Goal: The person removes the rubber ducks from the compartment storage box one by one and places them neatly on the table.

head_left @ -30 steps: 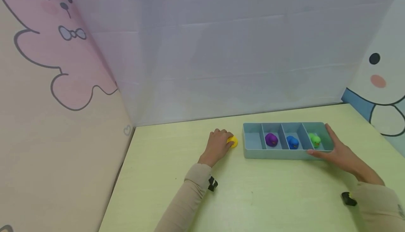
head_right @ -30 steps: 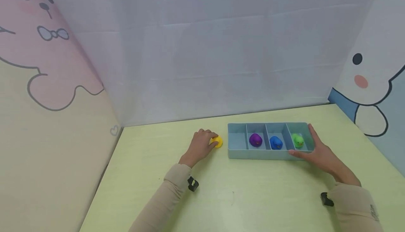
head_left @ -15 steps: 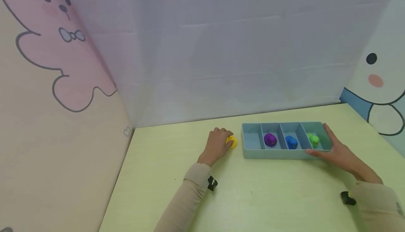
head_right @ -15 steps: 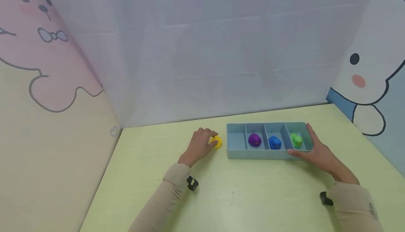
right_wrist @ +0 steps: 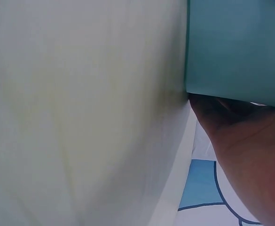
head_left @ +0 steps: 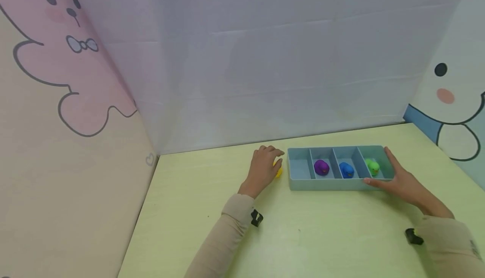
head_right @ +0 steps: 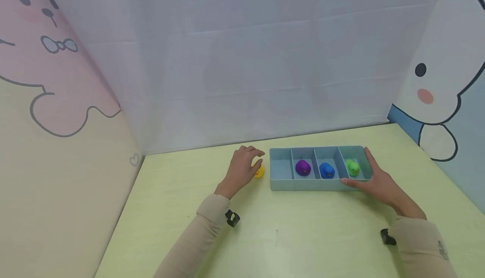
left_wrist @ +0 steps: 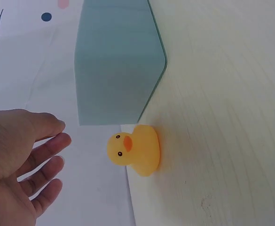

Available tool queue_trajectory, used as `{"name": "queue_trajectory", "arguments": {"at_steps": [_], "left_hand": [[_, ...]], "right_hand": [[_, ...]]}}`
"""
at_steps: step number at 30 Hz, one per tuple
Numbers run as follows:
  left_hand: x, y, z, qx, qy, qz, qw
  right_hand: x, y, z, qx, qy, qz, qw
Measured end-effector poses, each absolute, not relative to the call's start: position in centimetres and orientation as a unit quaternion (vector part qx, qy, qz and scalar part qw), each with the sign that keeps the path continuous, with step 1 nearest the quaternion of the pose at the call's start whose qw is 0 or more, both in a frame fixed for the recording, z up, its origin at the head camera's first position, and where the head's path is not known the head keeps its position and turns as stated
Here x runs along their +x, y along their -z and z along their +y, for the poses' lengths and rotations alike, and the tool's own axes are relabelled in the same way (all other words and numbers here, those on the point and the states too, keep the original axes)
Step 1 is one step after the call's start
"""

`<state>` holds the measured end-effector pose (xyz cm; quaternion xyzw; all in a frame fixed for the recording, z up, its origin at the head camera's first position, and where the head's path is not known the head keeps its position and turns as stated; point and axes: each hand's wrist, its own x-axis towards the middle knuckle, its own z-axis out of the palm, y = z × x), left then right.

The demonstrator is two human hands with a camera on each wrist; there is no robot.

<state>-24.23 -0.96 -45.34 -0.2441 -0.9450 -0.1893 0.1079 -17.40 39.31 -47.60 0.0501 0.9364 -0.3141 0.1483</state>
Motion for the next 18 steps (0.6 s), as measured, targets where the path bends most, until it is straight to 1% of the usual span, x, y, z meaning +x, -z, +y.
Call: {"name": "queue_trajectory", "arguments": {"at_steps": [10, 18], "left_hand": [[-24.0, 44.9, 0.1, -0.272, 0.219, -0.930, 0.115], [-24.1, 44.7, 0.7, -0.287, 0.219, -0.924, 0.126]], "right_hand": [[-17.4, 47.8, 39.5, 0.050, 0.308, 0.939, 0.144], [-17.8, 47.7, 38.7, 0.049, 0.305, 0.940, 0.143]]}}
